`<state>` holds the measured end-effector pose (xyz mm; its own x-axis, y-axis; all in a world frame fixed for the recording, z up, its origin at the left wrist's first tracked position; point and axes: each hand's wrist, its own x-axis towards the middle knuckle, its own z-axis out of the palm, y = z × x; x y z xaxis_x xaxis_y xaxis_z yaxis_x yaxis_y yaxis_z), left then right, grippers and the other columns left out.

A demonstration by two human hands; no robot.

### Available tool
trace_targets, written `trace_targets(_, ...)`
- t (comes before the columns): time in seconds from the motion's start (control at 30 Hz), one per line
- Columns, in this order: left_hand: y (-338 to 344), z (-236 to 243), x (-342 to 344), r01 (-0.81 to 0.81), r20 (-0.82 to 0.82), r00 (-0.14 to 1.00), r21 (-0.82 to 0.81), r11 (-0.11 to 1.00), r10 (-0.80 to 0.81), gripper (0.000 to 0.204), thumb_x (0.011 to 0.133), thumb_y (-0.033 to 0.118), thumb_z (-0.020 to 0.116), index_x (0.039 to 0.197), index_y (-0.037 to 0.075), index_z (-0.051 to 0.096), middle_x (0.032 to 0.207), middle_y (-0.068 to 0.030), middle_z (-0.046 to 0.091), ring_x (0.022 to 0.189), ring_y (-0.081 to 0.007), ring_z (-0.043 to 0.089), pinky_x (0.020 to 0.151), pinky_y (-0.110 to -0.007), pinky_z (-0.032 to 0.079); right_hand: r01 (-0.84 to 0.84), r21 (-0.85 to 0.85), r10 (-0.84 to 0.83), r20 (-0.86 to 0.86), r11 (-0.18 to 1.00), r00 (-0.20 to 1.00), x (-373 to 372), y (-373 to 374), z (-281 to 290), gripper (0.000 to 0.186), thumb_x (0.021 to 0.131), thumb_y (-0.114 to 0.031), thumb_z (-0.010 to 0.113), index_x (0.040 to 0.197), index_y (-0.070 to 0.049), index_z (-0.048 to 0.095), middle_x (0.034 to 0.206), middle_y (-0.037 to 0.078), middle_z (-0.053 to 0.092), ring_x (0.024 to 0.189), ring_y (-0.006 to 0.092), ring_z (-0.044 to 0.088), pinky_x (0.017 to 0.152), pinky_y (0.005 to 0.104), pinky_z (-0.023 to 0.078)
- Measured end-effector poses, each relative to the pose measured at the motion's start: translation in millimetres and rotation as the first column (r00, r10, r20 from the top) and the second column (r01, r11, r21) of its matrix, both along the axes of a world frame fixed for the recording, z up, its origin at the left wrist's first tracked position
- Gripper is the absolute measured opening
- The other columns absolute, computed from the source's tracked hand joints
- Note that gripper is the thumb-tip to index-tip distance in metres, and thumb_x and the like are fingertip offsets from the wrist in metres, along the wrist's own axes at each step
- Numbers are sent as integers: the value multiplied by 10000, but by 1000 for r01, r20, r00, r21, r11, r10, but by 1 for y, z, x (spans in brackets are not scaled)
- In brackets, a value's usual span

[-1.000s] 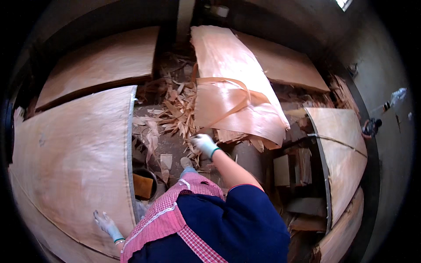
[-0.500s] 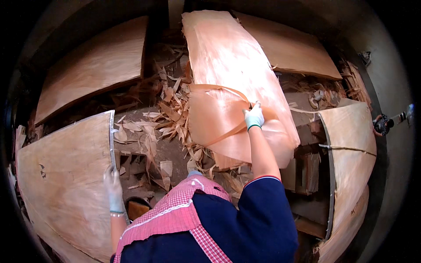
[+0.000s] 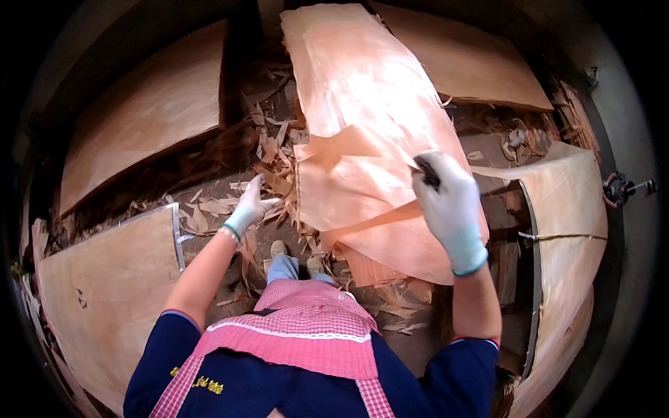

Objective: The person uses a hand tool to cut leaf-shaped sections from thin wood veneer sheets, applies tape to the cut pieces, and moves large sheets of veneer across a work table in a wood shop.

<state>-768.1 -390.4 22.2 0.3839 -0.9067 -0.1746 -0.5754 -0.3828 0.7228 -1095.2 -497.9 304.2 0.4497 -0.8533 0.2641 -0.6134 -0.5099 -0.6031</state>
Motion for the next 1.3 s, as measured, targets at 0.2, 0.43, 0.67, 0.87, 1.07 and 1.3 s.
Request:
trace_targets(0.2, -99, -27, 23, 118, -187, 973, -101, 988, -135, 1168, 683, 284, 884, 1523, 25, 114, 1546, -226, 245, 1428, -315, 268, 1164, -364, 269, 124, -113, -127, -23, 986, 992, -4, 31, 84, 182, 805, 61, 570, 982, 43, 608, 849, 122, 600, 763, 174, 576, 714, 273, 463)
trace_targets(0.43, -147, -11, 21, 410, -108, 887, -266, 873, -449, 346, 837, 52, 651, 1179, 107, 642, 1041, -141, 675, 1035, -290, 634, 888, -363, 494, 250, -263, -303, -186, 932, 935, -9, 75, 127, 99, 851, 21, 602, 948, 26, 581, 802, 66, 528, 703, 116, 486, 637, 243, 393)
trace_targets(0.67, -157, 26, 32, 511, 279, 858, -394, 764, -430, 149, 834, 144, 577, 967, 97, 624, 896, -165, 654, 891, -363, 630, 753, -452, 491, 604, -400, -709, -204, 689, 675, -157, 116, 117, 102, 958, -17, 506, 1023, 37, 564, 852, 85, 533, 829, 140, 509, 731, 258, 422)
trace_targets(0.87, -139, 87, 22, 429, -3, 873, -473, 770, -488, 213, 866, 67, 618, 1075, 27, 631, 923, -166, 671, 877, -268, 661, 784, -351, 502, 753, -658, -808, -430, -25, -402, -352, 259, 76, 602, 881, -297, 662, 1375, -31, 445, 1131, 246, 564, 1002, 411, 597, 820, 489, 497)
trace_targets(1.07, -94, 202, 23, 400, -267, 773, -499, 769, -576, 168, 878, 17, 625, 1044, 2, 644, 886, 23, 616, 831, -92, 579, 737, -223, 469, 974, -84, -974, -111, 209, 199, -258, 246, -91, 361, 830, -302, 692, 816, 53, 626, 780, 153, 678, 660, 259, 631, 532, 416, 467)
trace_targets(1.3, -125, 253, 30, 331, -483, 740, -343, 879, -468, 198, 975, 212, 595, 941, 28, 659, 724, 63, 565, 586, -32, 485, 526, -204, 406, 94, 962, -884, 273, 257, -379, -120, 147, -300, 423, 851, -582, 656, 845, -172, 552, 600, -8, 513, 422, 149, 423, 368, 285, 348)
